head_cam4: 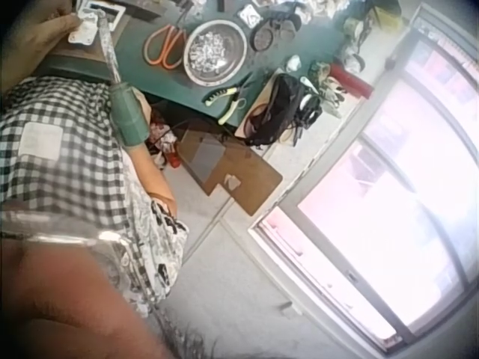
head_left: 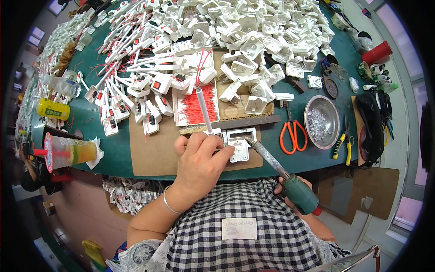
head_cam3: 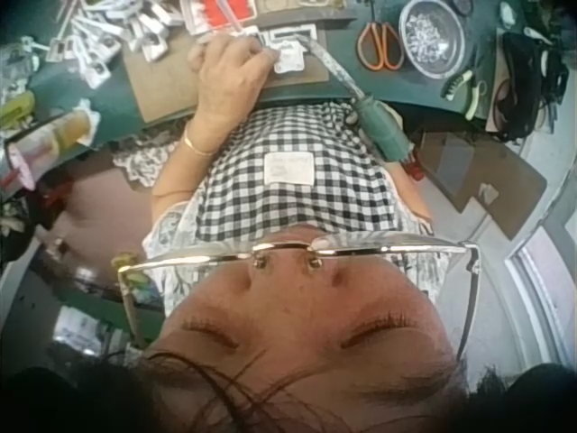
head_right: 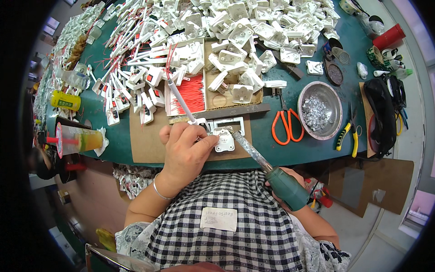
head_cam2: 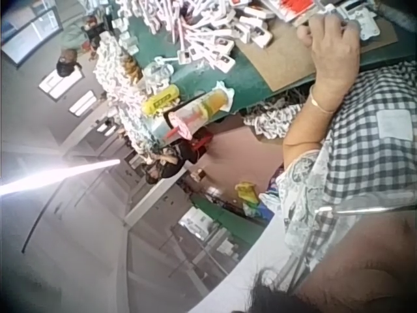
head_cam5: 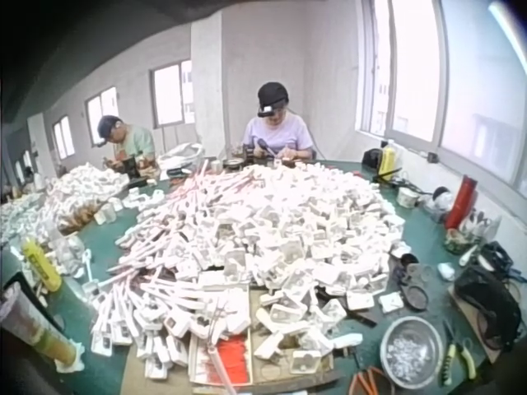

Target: The person solders red and white wires onto small white electrical switch components using a soldering iron, pliers, and scissors.

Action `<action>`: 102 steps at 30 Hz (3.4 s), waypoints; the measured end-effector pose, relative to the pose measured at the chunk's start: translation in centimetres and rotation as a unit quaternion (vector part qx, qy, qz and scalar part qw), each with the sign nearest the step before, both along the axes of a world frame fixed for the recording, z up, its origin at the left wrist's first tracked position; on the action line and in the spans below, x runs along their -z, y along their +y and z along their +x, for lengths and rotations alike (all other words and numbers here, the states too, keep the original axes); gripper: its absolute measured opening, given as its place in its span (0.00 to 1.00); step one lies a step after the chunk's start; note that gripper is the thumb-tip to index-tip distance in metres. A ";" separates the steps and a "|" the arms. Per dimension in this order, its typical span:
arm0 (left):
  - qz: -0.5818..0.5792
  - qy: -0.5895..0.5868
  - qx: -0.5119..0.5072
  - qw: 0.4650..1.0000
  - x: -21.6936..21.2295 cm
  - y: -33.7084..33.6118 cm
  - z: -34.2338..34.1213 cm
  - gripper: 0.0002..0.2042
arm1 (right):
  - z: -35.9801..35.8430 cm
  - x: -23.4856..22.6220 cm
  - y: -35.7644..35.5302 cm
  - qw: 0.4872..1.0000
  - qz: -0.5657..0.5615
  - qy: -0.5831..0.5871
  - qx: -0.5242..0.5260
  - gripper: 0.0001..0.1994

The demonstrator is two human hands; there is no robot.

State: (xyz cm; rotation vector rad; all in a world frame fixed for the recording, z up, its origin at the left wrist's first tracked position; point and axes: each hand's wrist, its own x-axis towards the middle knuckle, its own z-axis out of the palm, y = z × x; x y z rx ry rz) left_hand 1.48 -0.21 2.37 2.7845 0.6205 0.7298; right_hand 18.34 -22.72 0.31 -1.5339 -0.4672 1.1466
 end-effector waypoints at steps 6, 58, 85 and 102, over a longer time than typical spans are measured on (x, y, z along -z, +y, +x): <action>-0.051 -0.082 -0.079 0.992 0.1 -0.5 -2.4 0.13 | 0.4 -0.2 -0.1 0.995 0.052 -0.083 -0.007 0.06; -0.039 -0.074 -0.088 0.993 1.2 -1.3 2.3 0.06 | 0.2 -0.6 -0.7 0.859 0.058 -0.499 -0.103 0.14; -0.059 -0.065 -0.081 0.993 1.1 -1.3 2.2 0.06 | -0.7 -2.3 0.0 0.750 0.058 -0.653 -0.090 0.08; -0.056 -0.071 -0.080 0.993 1.2 -1.3 2.3 0.06 | -1.2 -3.0 -0.3 0.782 -0.029 -0.603 -0.155 0.11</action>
